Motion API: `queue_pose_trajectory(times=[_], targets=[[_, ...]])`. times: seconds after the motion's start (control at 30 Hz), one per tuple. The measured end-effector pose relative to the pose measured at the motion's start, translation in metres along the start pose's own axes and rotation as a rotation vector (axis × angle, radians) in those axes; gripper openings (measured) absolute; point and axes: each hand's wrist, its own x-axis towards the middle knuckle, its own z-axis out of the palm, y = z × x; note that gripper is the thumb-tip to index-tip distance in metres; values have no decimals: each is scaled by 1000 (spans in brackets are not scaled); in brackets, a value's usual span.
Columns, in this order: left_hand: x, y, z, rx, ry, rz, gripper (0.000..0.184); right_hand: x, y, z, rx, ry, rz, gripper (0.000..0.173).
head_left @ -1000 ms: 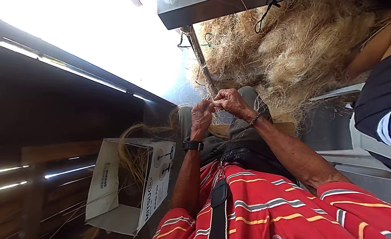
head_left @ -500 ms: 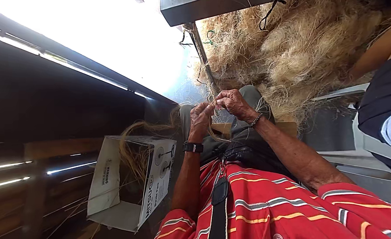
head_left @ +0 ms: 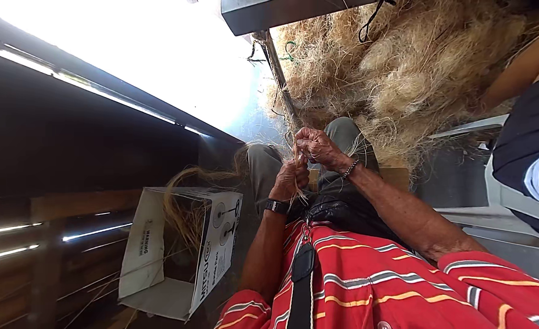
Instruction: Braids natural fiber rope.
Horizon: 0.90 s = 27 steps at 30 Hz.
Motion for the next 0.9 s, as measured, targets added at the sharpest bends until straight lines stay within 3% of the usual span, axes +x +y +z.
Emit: queue_pose_trajectory(times=[0.1,0.2,0.37,0.57,0.73,0.9], targets=[[-3,1,0,247,183,9,30,-3,0,2,-59,45,-37,14],[-10,7,3,619,449,235,26,-4,-4,3,-215,109,-110,13],[-22,18,26,926,405,523,30,-4,-8,9,-374,146,-192,9],[-17,21,32,956,402,486,10,-5,-12,7,-533,153,-236,7],[-24,40,32,1429,429,569,12,11,-18,-5,-568,126,-265,11],[-17,35,31,1420,380,600,9,11,-16,-8,-521,169,-259,11]])
